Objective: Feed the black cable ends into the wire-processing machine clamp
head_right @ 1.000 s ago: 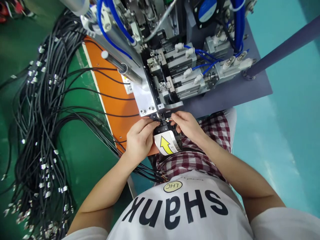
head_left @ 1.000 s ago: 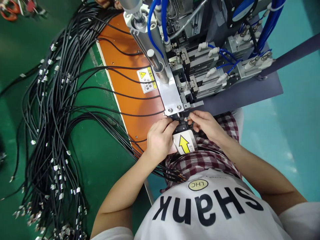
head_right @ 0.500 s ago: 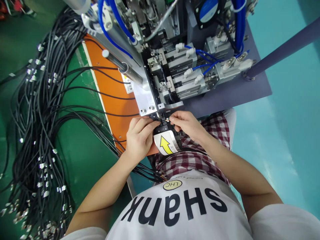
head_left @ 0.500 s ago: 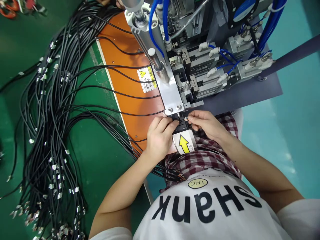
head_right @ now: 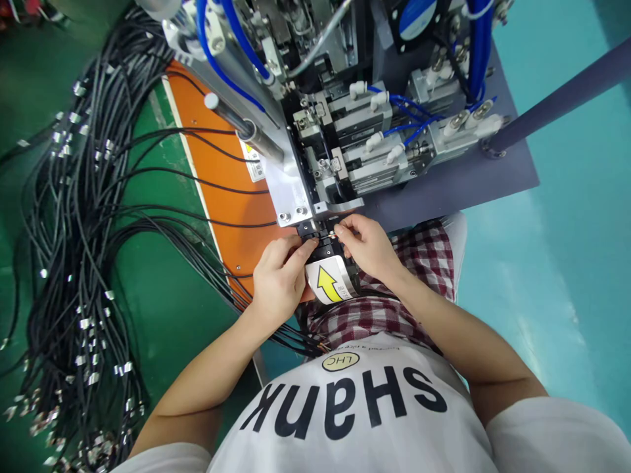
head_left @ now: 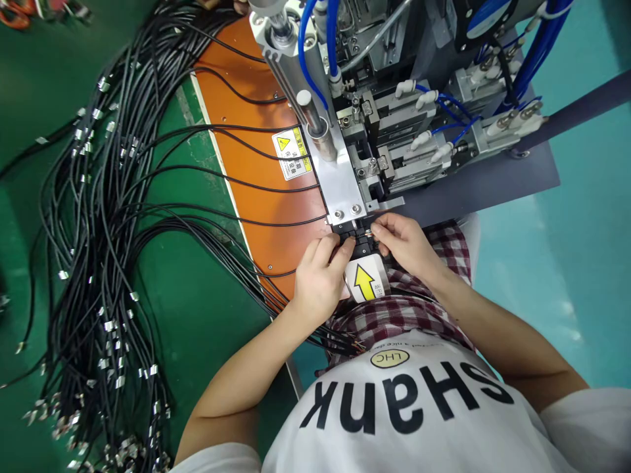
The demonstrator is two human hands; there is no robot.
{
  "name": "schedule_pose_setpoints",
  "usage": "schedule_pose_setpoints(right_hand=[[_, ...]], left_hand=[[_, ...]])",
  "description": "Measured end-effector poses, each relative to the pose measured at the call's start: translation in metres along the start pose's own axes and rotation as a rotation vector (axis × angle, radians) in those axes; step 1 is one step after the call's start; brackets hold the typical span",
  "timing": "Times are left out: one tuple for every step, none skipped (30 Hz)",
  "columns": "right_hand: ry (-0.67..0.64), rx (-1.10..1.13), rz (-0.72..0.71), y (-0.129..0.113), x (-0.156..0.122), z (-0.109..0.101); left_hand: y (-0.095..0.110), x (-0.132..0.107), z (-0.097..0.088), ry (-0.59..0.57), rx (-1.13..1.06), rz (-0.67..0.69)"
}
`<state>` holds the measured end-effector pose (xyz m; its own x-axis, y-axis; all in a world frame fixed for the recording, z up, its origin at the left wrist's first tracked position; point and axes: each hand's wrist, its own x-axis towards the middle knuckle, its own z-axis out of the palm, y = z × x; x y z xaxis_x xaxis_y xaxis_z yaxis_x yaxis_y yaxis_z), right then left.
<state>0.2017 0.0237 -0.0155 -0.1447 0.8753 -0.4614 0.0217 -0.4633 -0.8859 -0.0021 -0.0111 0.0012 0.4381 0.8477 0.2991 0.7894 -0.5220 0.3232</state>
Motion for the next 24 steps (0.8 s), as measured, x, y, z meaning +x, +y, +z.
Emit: schedule_pose_setpoints(right_hand=[[-0.030, 0.081, 0.057, 0.000, 0.001, 0.000], [-0.057, 0.155, 0.109, -0.001, 0.001, 0.001], [-0.075, 0.204, 0.143, -0.001, 0.002, 0.000], [-0.081, 0.221, 0.150, -0.001, 0.002, 0.000], [-0.079, 0.206, 0.132, 0.000, 0.001, 0.000], [-0.067, 0.177, 0.095, 0.000, 0.000, 0.000], [-0.055, 0.141, 0.052, 0.001, -0.001, -0.001], [-0.046, 0.102, 0.015, 0.001, -0.002, -0.001], [-0.040, 0.061, -0.016, 0.002, -0.002, -0.002], [-0.035, 0.022, -0.041, 0.002, -0.003, -0.002], [-0.032, -0.017, -0.059, 0.002, -0.003, -0.003], [-0.030, -0.049, -0.069, 0.002, -0.002, -0.004], [-0.031, -0.060, -0.071, 0.002, -0.001, -0.004], [-0.035, -0.036, -0.056, 0.003, 0.001, -0.005], [-0.051, 0.021, -0.016, 0.003, 0.002, -0.006], [-0.080, 0.099, 0.048, 0.003, 0.004, -0.007], [-0.116, 0.184, 0.126, 0.004, 0.005, -0.008], [-0.153, 0.258, 0.201, 0.004, 0.006, -0.009], [-0.182, 0.308, 0.261, 0.005, 0.007, -0.010], [-0.193, 0.331, 0.293, 0.006, 0.007, -0.012], [-0.181, 0.335, 0.296, 0.007, 0.007, -0.014], [-0.152, 0.330, 0.281, 0.009, 0.007, -0.016], [-0.116, 0.324, 0.261, 0.012, 0.005, -0.019], [-0.081, 0.319, 0.245, 0.015, 0.004, -0.021]], left_hand=[[0.000, 0.000, 0.000, 0.002, 0.005, 0.003], [0.000, 0.000, 0.000, 0.004, 0.009, 0.004], [0.001, 0.000, 0.000, 0.005, 0.013, 0.005], [0.001, 0.001, 0.000, 0.007, 0.017, 0.006], [0.002, 0.001, -0.001, 0.007, 0.019, 0.007], [0.002, 0.001, -0.002, 0.006, 0.020, 0.009], [0.003, 0.001, -0.002, 0.004, 0.019, 0.013], [0.003, 0.001, -0.003, 0.001, 0.017, 0.017], [0.003, 0.001, -0.003, -0.003, 0.013, 0.021], [0.003, 0.000, -0.003, -0.009, 0.008, 0.020], [0.003, -0.001, -0.003, -0.016, 0.004, 0.017], [0.003, -0.001, -0.003, -0.026, 0.002, 0.012], [0.003, -0.002, -0.002, -0.035, 0.000, 0.005], [0.003, -0.002, -0.001, -0.042, -0.003, -0.001], [0.003, -0.001, -0.001, -0.046, -0.007, -0.008], [0.003, 0.000, -0.001, -0.047, -0.017, -0.013], [0.003, 0.000, -0.001, -0.046, -0.034, -0.021], [0.004, 0.001, -0.003, -0.045, -0.058, -0.032], [0.004, 0.000, -0.005, -0.044, -0.088, -0.047], [0.004, -0.001, -0.009, -0.046, -0.118, -0.067], [0.004, -0.005, -0.014, -0.051, -0.143, -0.096], [0.004, -0.010, -0.019, -0.055, -0.158, -0.132], [0.004, -0.017, -0.024, -0.056, -0.158, -0.173], [0.005, -0.026, -0.028, -0.052, -0.142, -0.215]])
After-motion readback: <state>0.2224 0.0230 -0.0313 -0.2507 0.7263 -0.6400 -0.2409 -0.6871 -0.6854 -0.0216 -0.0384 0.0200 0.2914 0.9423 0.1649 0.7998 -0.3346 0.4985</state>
